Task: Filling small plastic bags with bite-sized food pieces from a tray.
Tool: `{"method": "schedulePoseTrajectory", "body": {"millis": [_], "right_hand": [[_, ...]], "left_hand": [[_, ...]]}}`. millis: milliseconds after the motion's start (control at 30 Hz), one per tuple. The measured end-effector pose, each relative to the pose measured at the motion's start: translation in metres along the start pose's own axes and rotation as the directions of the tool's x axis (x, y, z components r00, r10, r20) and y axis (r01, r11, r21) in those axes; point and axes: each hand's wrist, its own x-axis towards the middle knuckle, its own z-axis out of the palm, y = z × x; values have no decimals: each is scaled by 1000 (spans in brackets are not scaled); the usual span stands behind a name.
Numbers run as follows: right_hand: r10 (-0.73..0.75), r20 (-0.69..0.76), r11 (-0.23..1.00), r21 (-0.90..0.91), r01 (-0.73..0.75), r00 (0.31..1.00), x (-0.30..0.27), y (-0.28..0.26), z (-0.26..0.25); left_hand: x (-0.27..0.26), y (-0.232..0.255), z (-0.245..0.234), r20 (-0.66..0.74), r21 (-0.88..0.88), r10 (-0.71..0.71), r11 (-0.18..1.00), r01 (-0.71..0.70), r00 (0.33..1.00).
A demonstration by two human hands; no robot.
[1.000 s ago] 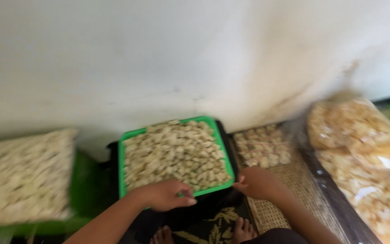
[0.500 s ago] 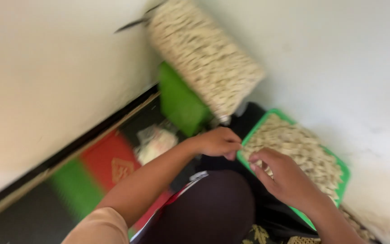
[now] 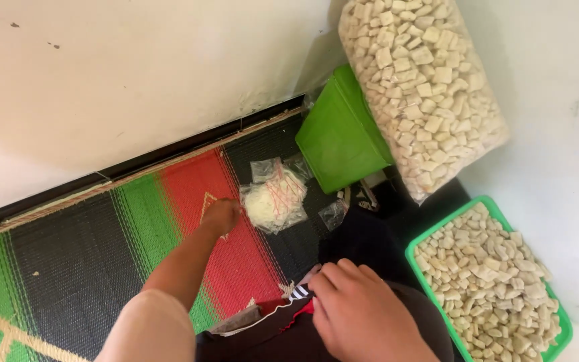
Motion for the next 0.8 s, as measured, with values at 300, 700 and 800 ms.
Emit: {"method": "schedulePoseTrajectory", "body": {"millis": [300,700,800], "right_hand": [[-27,-21,999,-41,26,999,6,3,15],[28,-133,999,-26,-32,991,5,-1,3],[130,-404,990,110,-92,906,-16,38,33]], "left_hand": [[26,85,-2,192,339,276,882,-327,942],[40,93,21,66,420,389,825,-379,919],[47,88,31,46,385,357,856,-347,933]]}}
